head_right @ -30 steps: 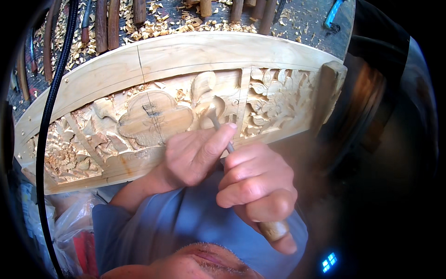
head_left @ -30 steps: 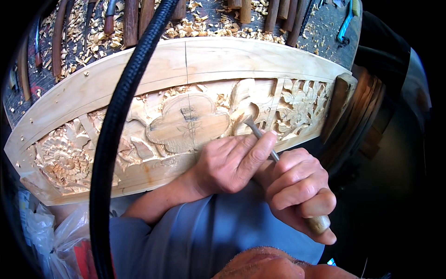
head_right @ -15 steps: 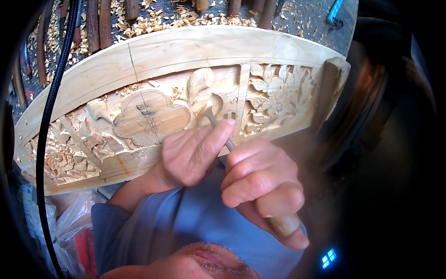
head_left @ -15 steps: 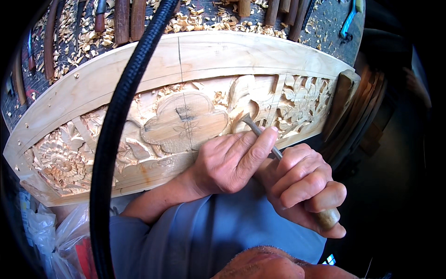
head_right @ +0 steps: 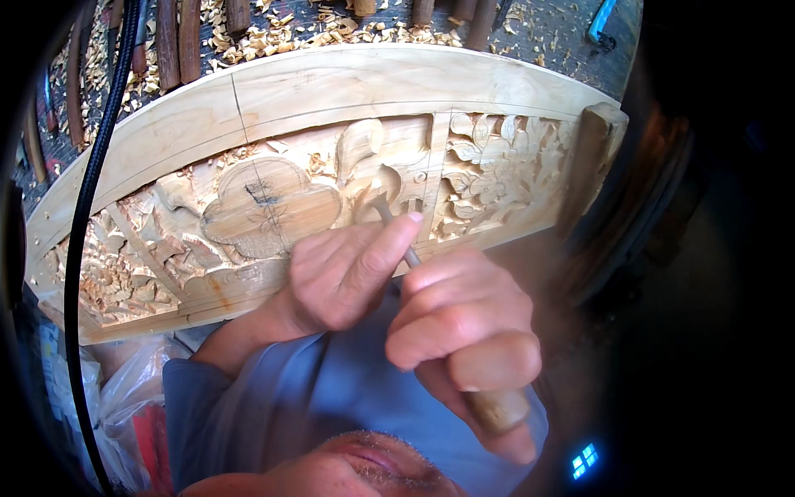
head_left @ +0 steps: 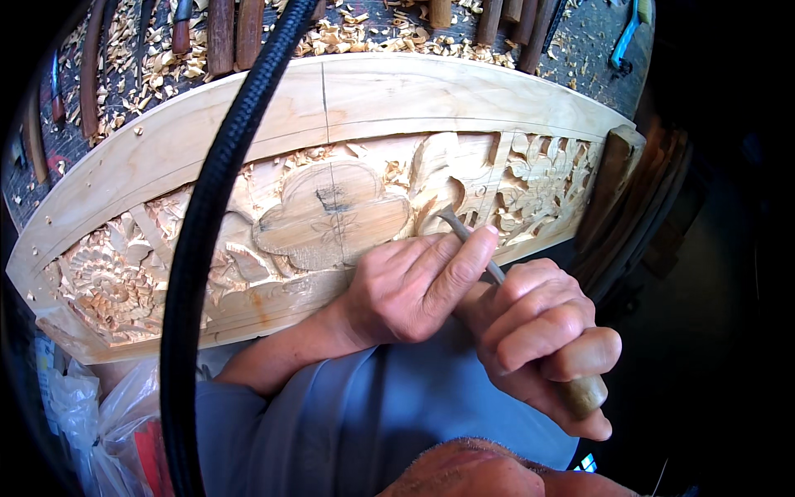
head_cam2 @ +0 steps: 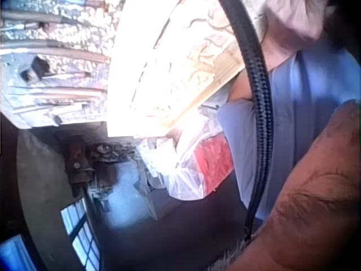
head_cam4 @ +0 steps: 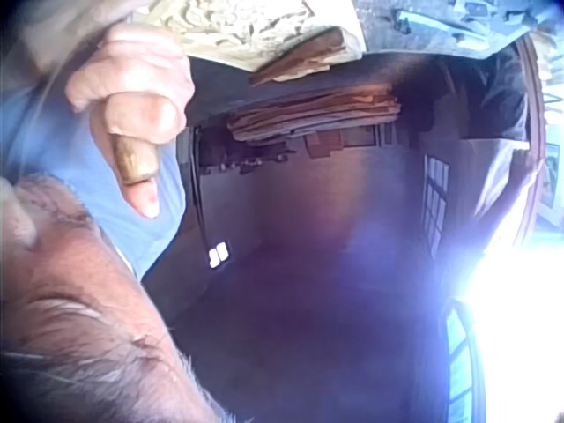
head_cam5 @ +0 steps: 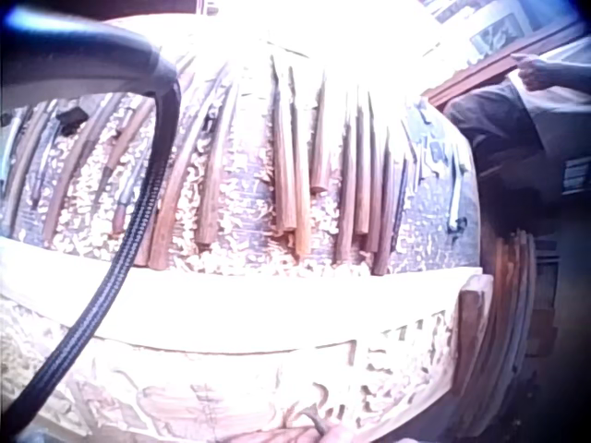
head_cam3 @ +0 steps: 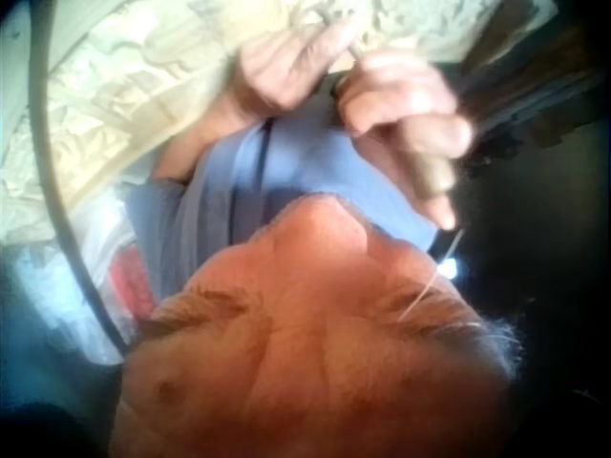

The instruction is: The person carves a floral design into a wooden panel using various chisels and a mallet. They switch between different tools to refine the details of the carving, removing wood shavings as they work.

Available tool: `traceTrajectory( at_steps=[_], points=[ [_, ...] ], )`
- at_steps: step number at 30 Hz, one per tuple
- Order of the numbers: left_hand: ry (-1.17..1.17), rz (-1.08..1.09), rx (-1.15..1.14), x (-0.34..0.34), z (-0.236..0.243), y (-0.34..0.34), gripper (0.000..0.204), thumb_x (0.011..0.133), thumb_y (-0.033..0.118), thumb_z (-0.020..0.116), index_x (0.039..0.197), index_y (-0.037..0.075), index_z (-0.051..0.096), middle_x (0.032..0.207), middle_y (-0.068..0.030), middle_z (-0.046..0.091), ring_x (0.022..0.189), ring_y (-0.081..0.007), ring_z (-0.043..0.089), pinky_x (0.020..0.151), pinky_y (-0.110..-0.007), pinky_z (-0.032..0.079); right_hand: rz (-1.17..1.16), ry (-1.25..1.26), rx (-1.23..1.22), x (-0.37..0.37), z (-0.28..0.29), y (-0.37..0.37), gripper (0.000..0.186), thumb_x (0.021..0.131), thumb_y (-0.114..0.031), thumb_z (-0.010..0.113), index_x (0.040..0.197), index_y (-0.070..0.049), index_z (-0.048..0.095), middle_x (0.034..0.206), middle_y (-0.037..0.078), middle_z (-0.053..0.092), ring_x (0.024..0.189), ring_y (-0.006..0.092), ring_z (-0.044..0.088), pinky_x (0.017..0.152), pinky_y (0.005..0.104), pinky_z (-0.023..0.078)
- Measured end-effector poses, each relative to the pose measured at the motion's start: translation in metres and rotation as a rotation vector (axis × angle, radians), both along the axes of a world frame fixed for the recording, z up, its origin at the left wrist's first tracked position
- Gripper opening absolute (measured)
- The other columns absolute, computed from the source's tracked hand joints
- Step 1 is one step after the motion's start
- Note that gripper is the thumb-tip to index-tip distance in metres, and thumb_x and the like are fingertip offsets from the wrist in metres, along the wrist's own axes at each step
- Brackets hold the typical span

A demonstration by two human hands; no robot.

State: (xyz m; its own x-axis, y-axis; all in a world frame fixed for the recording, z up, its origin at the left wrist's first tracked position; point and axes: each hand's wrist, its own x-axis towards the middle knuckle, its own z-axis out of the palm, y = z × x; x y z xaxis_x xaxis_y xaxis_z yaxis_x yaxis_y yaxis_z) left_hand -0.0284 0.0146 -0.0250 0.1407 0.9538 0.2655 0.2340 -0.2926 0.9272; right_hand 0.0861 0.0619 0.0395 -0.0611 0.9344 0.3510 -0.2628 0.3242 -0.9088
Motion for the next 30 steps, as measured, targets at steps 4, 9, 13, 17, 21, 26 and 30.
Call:
traceTrajectory(
  at_steps=[4, 9, 13, 17, 21, 26, 30],
  points=[
    [0.008, -0.005, 0.039, 0.000, 0.000, 0.001, 0.054, 0.085, -0.005, 0.065, 0.139, -0.008, 0.067, 0.098, -0.0154, 0.076, 0.076, -0.0243, 0.076, 0.059, -0.036, 0.059, 0.023, 0.000, 0.011, 0.001, 0.002, 0.000, 0.064, 0.110, -0.071, 0.044, 0.085, -0.013, 0.044, 0.060, 0.002, 0.062, 0.036, 0.0060, 0.046, 0.037, 0.0224, 0.025],
    [0.002, 0.029, 0.052, 0.002, 0.000, 0.001, 0.055, 0.084, -0.004, 0.066, 0.139, -0.008, 0.067, 0.095, -0.0147, 0.075, 0.073, -0.0240, 0.075, 0.058, -0.035, 0.058, 0.065, -0.001, 0.021, 0.006, 0.000, 0.000, 0.061, 0.111, -0.069, 0.043, 0.085, -0.014, 0.044, 0.059, 0.001, 0.063, 0.036, 0.0058, 0.049, 0.036, 0.0210, 0.026],
    [0.002, 0.026, 0.030, 0.002, 0.000, 0.000, 0.056, 0.083, -0.004, 0.067, 0.139, -0.009, 0.067, 0.094, -0.0154, 0.074, 0.073, -0.0243, 0.075, 0.059, -0.036, 0.058, 0.060, -0.006, -0.002, 0.007, 0.000, 0.001, 0.061, 0.111, -0.070, 0.042, 0.086, -0.014, 0.045, 0.059, 0.001, 0.063, 0.036, 0.0060, 0.049, 0.036, 0.0210, 0.026],
    [0.007, 0.041, 0.042, 0.002, -0.001, 0.000, 0.056, 0.082, -0.005, 0.067, 0.138, -0.009, 0.067, 0.093, -0.0152, 0.074, 0.071, -0.0242, 0.074, 0.059, -0.035, 0.058, 0.121, 0.058, 0.005, 0.009, 0.003, 0.002, 0.063, 0.114, -0.064, 0.040, 0.091, -0.006, 0.050, 0.070, 0.016, 0.069, 0.039, 0.0173, 0.054, 0.035, 0.0273, 0.034],
    [0.004, 0.053, 0.045, 0.004, -0.002, 0.000, 0.056, 0.082, -0.006, 0.067, 0.138, -0.009, 0.067, 0.091, -0.0148, 0.074, 0.070, -0.0236, 0.074, 0.057, -0.035, 0.057, 0.125, 0.015, -0.003, 0.010, 0.002, 0.004, 0.062, 0.113, -0.066, 0.042, 0.090, -0.009, 0.048, 0.068, 0.012, 0.068, 0.038, 0.0137, 0.052, 0.036, 0.0256, 0.031],
    [0.005, 0.067, 0.053, 0.005, -0.004, 0.000, 0.055, 0.083, -0.006, 0.066, 0.138, -0.009, 0.067, 0.091, -0.0147, 0.074, 0.070, -0.0232, 0.074, 0.057, -0.035, 0.057, 0.093, -0.030, -0.016, 0.007, -0.001, 0.003, 0.062, 0.108, -0.073, 0.046, 0.087, -0.014, 0.044, 0.062, 0.002, 0.062, 0.036, 0.0062, 0.048, 0.037, 0.0223, 0.026],
    [-0.002, 0.068, 0.050, 0.004, -0.005, 0.000, 0.054, 0.084, -0.007, 0.065, 0.138, -0.009, 0.067, 0.091, -0.0149, 0.074, 0.070, -0.0235, 0.075, 0.058, -0.035, 0.057, 0.116, -0.033, -0.023, 0.009, 0.003, 0.005, 0.060, 0.110, -0.069, 0.046, 0.091, -0.011, 0.045, 0.067, 0.007, 0.064, 0.039, 0.0102, 0.051, 0.037, 0.0244, 0.030]
  ],
)
